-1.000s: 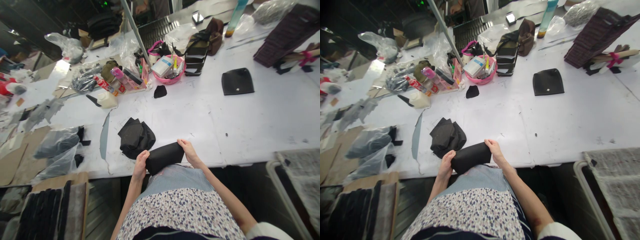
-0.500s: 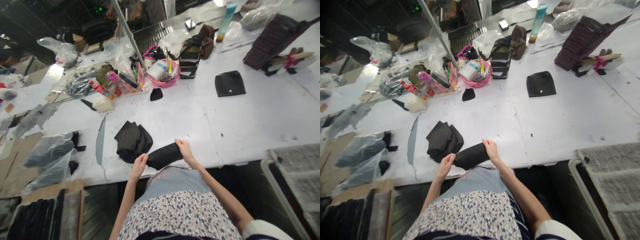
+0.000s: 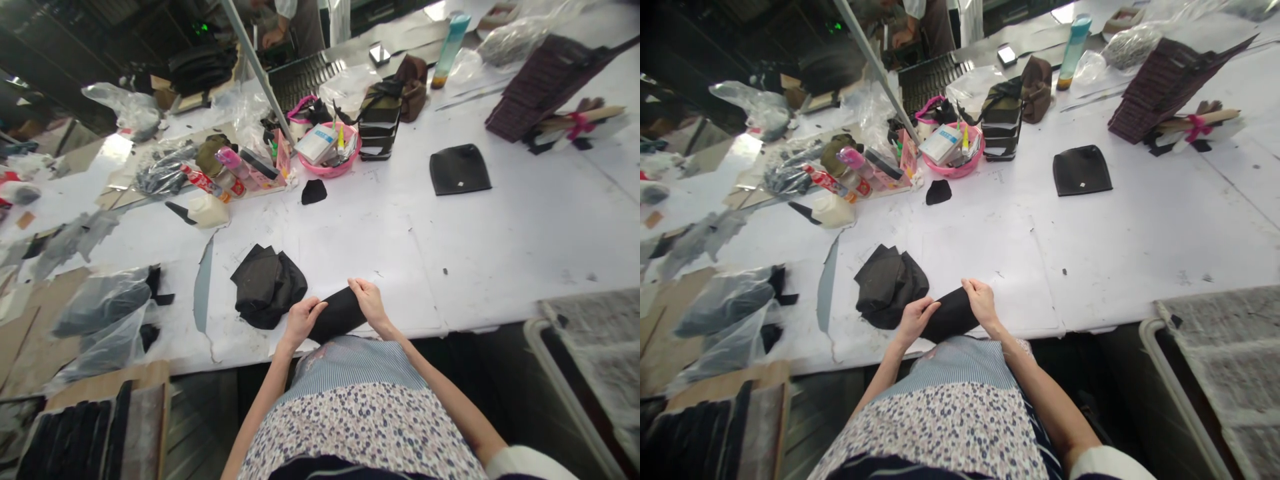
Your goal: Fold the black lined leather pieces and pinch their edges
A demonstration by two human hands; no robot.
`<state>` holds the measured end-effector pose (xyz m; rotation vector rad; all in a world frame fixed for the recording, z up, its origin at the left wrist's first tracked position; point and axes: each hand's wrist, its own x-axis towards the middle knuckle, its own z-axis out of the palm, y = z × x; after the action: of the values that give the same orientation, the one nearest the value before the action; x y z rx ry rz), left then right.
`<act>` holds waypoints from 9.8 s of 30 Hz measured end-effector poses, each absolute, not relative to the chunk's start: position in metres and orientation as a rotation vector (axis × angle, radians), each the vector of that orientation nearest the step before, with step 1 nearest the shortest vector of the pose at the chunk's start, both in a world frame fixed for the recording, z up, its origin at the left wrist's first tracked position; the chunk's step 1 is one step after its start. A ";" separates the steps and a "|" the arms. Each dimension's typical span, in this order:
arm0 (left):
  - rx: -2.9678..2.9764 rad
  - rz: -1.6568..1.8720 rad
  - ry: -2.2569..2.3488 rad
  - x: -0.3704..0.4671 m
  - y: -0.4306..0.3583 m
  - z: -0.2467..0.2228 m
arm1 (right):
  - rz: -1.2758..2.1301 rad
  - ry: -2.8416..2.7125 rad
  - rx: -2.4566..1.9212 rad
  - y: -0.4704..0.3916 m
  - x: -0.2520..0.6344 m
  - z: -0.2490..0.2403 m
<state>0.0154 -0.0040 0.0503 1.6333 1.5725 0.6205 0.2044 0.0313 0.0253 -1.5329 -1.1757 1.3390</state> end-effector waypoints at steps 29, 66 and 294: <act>1.376 0.491 1.477 0.004 0.003 0.014 | 1.250 -1.194 -1.657 0.033 0.225 0.006; 0.921 0.521 1.724 0.042 -0.021 -0.007 | -0.036 -2.174 -2.224 0.313 0.499 -0.022; 1.582 0.866 1.615 -0.007 -0.048 0.071 | 1.458 -1.643 -1.157 0.018 0.190 0.090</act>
<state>-0.0066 -0.0482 0.0705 1.5815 1.6146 0.8660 0.1904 0.0180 0.0898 -1.1568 -1.6426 1.4580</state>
